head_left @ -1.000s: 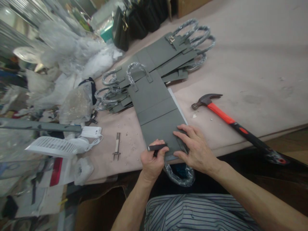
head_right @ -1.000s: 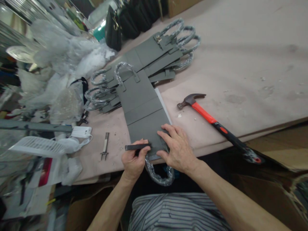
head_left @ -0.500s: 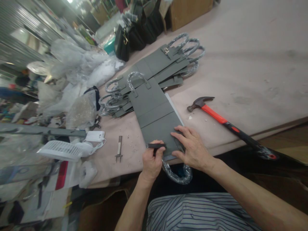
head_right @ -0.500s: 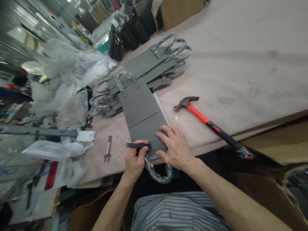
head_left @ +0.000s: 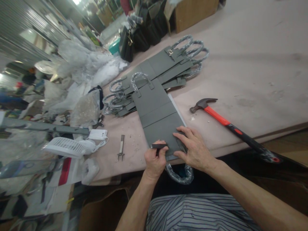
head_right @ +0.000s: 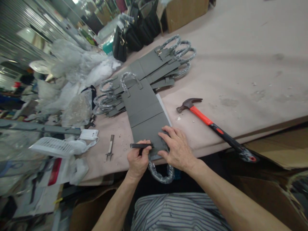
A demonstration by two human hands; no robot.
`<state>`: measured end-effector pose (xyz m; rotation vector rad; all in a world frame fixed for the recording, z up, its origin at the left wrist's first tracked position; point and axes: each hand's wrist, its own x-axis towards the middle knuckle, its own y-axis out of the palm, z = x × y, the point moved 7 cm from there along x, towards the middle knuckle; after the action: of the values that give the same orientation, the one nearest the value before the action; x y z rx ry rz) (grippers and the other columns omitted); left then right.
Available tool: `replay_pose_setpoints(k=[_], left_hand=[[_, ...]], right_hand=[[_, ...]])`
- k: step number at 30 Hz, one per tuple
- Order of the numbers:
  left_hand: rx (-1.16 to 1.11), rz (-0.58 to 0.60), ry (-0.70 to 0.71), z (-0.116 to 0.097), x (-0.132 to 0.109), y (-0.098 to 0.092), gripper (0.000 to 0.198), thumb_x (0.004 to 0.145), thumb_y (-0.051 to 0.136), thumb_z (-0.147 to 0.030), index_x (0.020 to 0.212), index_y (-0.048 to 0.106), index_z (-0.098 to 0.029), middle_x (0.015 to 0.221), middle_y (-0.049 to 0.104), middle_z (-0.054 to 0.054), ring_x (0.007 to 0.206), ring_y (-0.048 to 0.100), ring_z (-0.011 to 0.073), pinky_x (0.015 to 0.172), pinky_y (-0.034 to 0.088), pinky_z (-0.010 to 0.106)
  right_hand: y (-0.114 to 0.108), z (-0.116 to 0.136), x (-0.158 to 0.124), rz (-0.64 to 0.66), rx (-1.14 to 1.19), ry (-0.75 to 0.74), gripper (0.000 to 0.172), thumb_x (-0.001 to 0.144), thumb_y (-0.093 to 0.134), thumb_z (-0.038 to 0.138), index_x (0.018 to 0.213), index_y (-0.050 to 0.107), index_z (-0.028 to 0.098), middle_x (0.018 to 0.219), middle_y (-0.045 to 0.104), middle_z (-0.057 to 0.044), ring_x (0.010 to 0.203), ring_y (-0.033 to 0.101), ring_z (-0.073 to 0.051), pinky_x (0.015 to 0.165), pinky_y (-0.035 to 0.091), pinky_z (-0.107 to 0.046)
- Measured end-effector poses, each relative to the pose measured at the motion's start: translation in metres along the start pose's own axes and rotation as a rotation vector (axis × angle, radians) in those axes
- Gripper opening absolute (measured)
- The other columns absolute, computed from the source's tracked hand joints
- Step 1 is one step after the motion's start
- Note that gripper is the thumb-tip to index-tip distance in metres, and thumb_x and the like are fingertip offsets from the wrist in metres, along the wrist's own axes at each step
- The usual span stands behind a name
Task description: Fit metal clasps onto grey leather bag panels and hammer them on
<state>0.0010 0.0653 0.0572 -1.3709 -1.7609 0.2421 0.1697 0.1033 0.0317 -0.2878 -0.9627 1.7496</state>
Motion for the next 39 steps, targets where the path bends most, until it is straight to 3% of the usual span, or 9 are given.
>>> replay_pose_setpoints(k=[10, 14, 18, 21, 25, 29, 32, 34, 39], left_hand=[[-0.005, 0.035, 0.100, -0.007, 0.004, 0.006, 0.008, 0.092, 0.060, -0.016, 0.097, 0.066, -0.016, 0.089, 0.076, 0.008, 0.087, 0.075, 0.0183, 0.084, 0.061, 0.028], [-0.031, 0.058, 0.093, -0.005, 0.003, 0.009, 0.009, 0.092, 0.061, -0.016, 0.100, 0.065, -0.017, 0.092, 0.076, 0.008, 0.086, 0.075, 0.0184, 0.082, 0.061, 0.028], [-0.057, 0.056, 0.047, 0.000, 0.001, 0.012, 0.010, 0.091, 0.062, -0.017, 0.101, 0.065, -0.018, 0.092, 0.076, 0.008, 0.086, 0.075, 0.0188, 0.081, 0.061, 0.029], [-0.086, 0.072, 0.022, 0.002, 0.001, 0.014, 0.009, 0.091, 0.062, -0.017, 0.099, 0.065, -0.018, 0.090, 0.076, 0.007, 0.084, 0.075, 0.0191, 0.080, 0.061, 0.029], [-0.117, 0.071, -0.004, 0.002, 0.003, 0.015, 0.007, 0.090, 0.061, -0.018, 0.096, 0.064, -0.018, 0.086, 0.075, 0.007, 0.080, 0.075, 0.0192, 0.077, 0.061, 0.029], [-0.117, 0.043, 0.007, 0.000, 0.005, 0.013, 0.006, 0.090, 0.060, -0.018, 0.093, 0.064, -0.019, 0.082, 0.073, 0.006, 0.076, 0.074, 0.0189, 0.073, 0.061, 0.028], [-0.110, 0.044, 0.007, 0.000, 0.006, 0.014, 0.005, 0.089, 0.060, -0.017, 0.091, 0.064, -0.019, 0.080, 0.072, 0.005, 0.074, 0.073, 0.0185, 0.071, 0.060, 0.027], [-0.102, 0.047, 0.005, 0.000, 0.006, 0.015, 0.004, 0.088, 0.061, -0.017, 0.090, 0.064, -0.019, 0.079, 0.072, 0.005, 0.073, 0.072, 0.0182, 0.070, 0.059, 0.027], [-0.087, 0.055, 0.001, 0.003, 0.004, 0.017, 0.003, 0.089, 0.061, -0.018, 0.088, 0.063, -0.019, 0.077, 0.070, 0.005, 0.071, 0.070, 0.0185, 0.069, 0.057, 0.027]], right_hand=[[-0.004, 0.001, 0.001, 0.043, 0.050, -0.055, 0.056, 0.085, 0.069, 0.048, 0.130, 0.060, 0.015, 0.142, 0.050, -0.020, 0.130, 0.047, -0.038, 0.107, 0.043, -0.058], [-0.041, -0.014, 0.002, -0.087, 0.012, -0.075, 0.047, 0.094, 0.058, 0.047, 0.128, 0.059, 0.015, 0.134, 0.055, -0.019, 0.125, 0.053, -0.034, 0.104, 0.047, -0.051], [-0.091, -0.057, -0.011, -0.212, -0.330, 0.055, 0.044, 0.093, 0.052, 0.044, 0.122, 0.060, 0.012, 0.123, 0.059, -0.022, 0.112, 0.057, -0.039, 0.094, 0.048, -0.054], [-0.107, -0.095, -0.023, -0.088, -0.523, 0.201, 0.035, 0.091, 0.047, 0.043, 0.104, 0.062, 0.014, 0.100, 0.061, -0.021, 0.088, 0.059, -0.037, 0.074, 0.049, -0.050], [-0.108, -0.120, -0.033, 0.073, -0.213, 0.540, 0.020, 0.081, 0.053, 0.042, 0.075, 0.050, 0.023, 0.064, 0.049, -0.005, 0.056, 0.047, -0.022, 0.052, 0.038, -0.035], [-0.080, -0.083, -0.035, 0.258, 0.638, 0.878, 0.030, 0.069, 0.062, 0.048, 0.077, 0.048, 0.024, 0.061, 0.042, 0.003, 0.048, 0.036, -0.012, 0.044, 0.033, -0.026], [-0.091, -0.043, -0.029, 0.208, 0.732, 0.947, 0.036, 0.072, 0.061, 0.057, 0.078, 0.045, 0.025, 0.059, 0.035, 0.007, 0.043, 0.026, -0.009, 0.038, 0.025, -0.023], [-0.113, -0.018, -0.021, 0.120, 0.527, 0.808, 0.041, 0.082, 0.051, 0.066, 0.081, 0.047, 0.025, 0.058, 0.039, 0.006, 0.040, 0.031, -0.011, 0.037, 0.027, -0.025], [-0.148, 0.058, 0.001, 0.025, -0.094, 0.080, 0.040, 0.097, 0.042, 0.060, 0.076, 0.049, 0.026, 0.049, 0.045, 0.003, 0.040, 0.040, -0.014, 0.044, 0.027, -0.029]])
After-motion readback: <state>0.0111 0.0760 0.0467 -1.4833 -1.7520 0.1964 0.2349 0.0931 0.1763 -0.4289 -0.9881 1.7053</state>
